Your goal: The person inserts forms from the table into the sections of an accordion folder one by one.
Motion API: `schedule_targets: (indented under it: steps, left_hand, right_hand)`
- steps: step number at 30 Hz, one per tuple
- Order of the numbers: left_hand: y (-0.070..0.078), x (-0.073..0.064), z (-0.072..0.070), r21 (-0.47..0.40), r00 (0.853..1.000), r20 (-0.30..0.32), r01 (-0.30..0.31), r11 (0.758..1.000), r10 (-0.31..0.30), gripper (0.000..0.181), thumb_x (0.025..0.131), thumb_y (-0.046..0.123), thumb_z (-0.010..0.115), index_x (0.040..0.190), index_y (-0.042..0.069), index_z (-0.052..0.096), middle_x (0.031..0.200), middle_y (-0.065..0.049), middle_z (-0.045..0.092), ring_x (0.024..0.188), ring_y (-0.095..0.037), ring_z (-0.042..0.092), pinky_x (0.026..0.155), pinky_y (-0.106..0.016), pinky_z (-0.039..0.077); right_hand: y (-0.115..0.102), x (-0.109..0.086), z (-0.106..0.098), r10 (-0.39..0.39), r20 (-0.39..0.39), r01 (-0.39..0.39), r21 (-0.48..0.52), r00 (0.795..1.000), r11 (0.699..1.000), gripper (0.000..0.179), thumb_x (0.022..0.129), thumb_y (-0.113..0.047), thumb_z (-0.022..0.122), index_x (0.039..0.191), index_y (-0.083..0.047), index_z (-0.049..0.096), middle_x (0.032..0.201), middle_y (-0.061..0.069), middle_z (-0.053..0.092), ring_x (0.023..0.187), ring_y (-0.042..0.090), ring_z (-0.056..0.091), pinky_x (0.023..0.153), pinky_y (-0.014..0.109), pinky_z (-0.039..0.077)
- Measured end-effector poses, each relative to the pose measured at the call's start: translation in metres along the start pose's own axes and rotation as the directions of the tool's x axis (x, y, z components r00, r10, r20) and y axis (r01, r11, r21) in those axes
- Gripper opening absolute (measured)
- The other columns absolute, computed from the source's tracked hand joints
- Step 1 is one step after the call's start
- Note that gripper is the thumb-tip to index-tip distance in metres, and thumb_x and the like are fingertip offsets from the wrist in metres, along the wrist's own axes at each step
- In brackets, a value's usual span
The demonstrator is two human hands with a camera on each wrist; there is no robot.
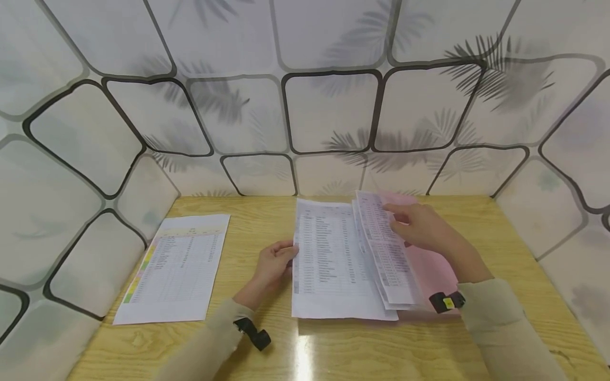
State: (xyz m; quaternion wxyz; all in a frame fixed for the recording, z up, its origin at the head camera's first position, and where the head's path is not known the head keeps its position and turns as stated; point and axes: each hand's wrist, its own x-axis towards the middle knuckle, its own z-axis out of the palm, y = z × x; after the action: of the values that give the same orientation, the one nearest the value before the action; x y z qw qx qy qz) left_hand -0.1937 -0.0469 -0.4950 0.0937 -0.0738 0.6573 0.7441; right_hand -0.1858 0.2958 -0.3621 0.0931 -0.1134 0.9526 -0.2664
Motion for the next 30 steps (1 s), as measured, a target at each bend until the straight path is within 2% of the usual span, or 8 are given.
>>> schedule_targets:
  steps: [7, 16, 24, 30]
  left_hand:
    - [-0.001, -0.003, 0.007, -0.026, 1.0, -0.027, 0.002, 1.0, -0.003, 0.028, 0.101, 0.006, 0.068, 0.127, -0.006, 0.068, 0.097, -0.011, 0.08, 0.066, -0.008, 0.067, 0.055, -0.018, 0.055]
    - [0.0, -0.008, 0.017, -0.062, 1.0, -0.01, 0.011, 0.998, -0.011, 0.029, 0.101, 0.005, 0.068, 0.127, -0.009, 0.068, 0.097, -0.013, 0.081, 0.064, -0.009, 0.067, 0.055, -0.02, 0.056]
    - [0.003, -0.004, 0.009, -0.093, 0.998, -0.066, -0.002, 0.996, -0.004, 0.031, 0.1, 0.008, 0.07, 0.128, -0.007, 0.068, 0.099, -0.011, 0.081, 0.067, -0.008, 0.069, 0.058, -0.019, 0.056]
    - [-0.002, -0.008, 0.014, -0.094, 0.999, -0.026, 0.02, 0.995, -0.023, 0.033, 0.101, 0.007, 0.069, 0.129, -0.009, 0.065, 0.102, -0.016, 0.081, 0.066, -0.009, 0.07, 0.057, -0.02, 0.058]
  right_hand:
    - [-0.003, -0.001, 0.0, 0.0, -0.009, 0.0, 0.016, 1.0, 1.0, 0.054, 0.104, -0.02, 0.058, 0.155, -0.004, 0.051, 0.134, 0.034, 0.064, 0.073, 0.015, 0.067, 0.064, 0.03, 0.058]
    - [0.0, -0.001, 0.001, -0.017, -0.023, 0.017, 0.022, 1.0, 1.0, 0.052, 0.104, -0.018, 0.059, 0.154, -0.003, 0.052, 0.133, 0.035, 0.064, 0.075, 0.016, 0.068, 0.063, 0.028, 0.058]
    - [-0.002, -0.002, 0.001, -0.022, -0.024, 0.022, 0.014, 0.999, 1.0, 0.052, 0.105, -0.02, 0.059, 0.154, -0.003, 0.051, 0.13, 0.032, 0.067, 0.071, 0.013, 0.065, 0.062, 0.028, 0.056]
    - [0.0, -0.002, 0.001, -0.02, -0.02, 0.02, 0.028, 1.0, 0.999, 0.053, 0.106, -0.02, 0.059, 0.154, -0.002, 0.05, 0.132, 0.034, 0.065, 0.074, 0.015, 0.066, 0.061, 0.028, 0.057]
